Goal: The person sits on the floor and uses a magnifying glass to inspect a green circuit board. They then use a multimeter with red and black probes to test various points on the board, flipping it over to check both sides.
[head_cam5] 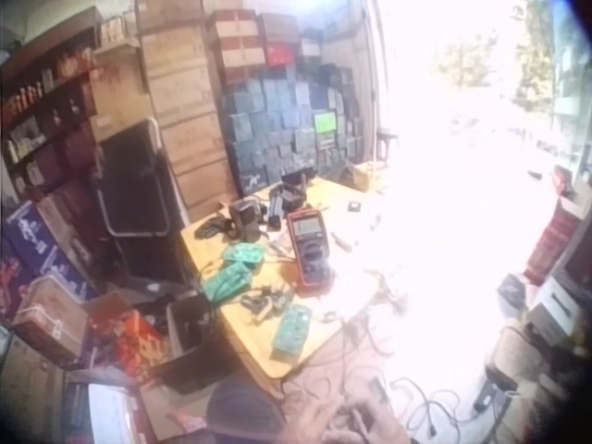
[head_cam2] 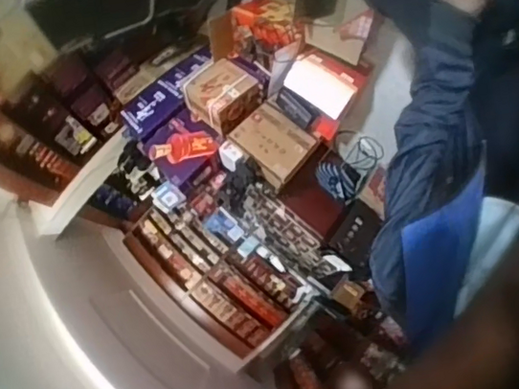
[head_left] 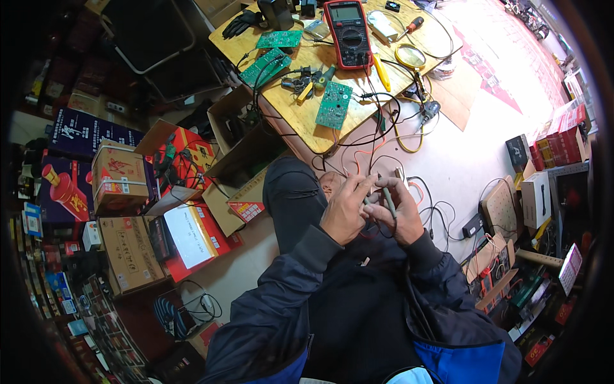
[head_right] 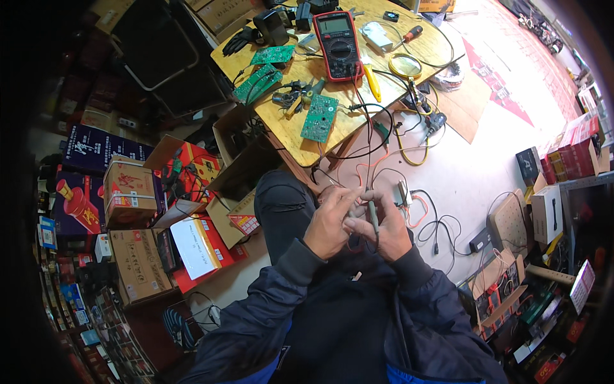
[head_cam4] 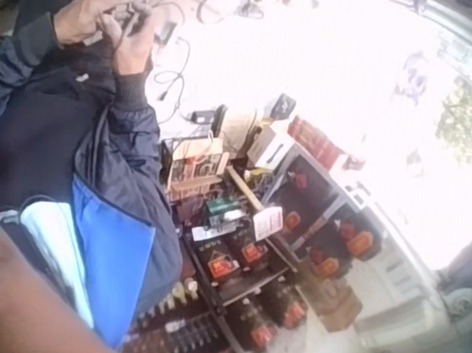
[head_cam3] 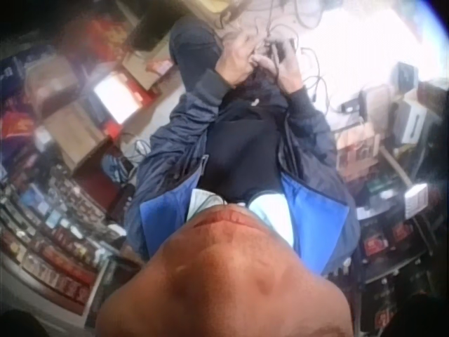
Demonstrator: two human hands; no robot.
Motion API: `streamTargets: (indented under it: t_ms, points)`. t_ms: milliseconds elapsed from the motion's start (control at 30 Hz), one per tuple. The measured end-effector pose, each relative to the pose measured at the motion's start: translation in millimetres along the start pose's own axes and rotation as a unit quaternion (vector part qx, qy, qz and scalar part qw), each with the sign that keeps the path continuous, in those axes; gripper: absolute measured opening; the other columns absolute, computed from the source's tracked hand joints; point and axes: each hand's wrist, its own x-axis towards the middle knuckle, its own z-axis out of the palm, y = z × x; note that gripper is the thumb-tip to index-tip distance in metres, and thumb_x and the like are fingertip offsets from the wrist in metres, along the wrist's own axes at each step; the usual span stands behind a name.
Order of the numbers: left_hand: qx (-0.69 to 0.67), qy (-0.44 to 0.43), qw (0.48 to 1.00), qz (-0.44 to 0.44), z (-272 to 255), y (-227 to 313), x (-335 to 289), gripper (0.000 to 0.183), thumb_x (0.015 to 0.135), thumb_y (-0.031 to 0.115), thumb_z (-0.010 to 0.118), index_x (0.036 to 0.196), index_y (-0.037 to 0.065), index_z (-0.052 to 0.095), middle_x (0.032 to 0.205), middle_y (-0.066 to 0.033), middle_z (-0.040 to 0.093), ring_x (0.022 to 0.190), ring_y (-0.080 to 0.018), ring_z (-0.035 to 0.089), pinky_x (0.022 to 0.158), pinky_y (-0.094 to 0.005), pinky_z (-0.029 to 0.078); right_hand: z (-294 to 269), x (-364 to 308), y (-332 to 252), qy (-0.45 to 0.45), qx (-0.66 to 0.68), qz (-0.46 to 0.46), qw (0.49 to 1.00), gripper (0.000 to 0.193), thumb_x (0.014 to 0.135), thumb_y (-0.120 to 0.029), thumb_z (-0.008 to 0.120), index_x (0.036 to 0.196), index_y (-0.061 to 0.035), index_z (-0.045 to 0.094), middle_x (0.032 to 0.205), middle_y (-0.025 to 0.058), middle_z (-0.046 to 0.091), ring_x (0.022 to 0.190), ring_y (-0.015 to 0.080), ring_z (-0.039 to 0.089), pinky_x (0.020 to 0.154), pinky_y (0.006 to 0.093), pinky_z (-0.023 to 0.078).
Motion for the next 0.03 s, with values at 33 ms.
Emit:
streamTargets:
  t_ms: [33]
  points:
    - [-0.005, -0.026, 1.000, -0.014, 0.4, -0.3, -1.2, 0.071, 0.078, -0.007, 0.064, 0.148, 0.006, 0.057, 0.130, -0.0208, 0.058, 0.111, -0.0427, 0.064, 0.093, -0.0473, 0.054, -2.9, -0.2, 0.1, -0.004, -0.042, 0.014, 0.999, 0.051, 0.103, -0.017, 0.072, 0.143, 0.0000, 0.045, 0.111, 0.0120, 0.072, 0.099, 0.0159, 0.070, 0.091, 0.0303, 0.056]
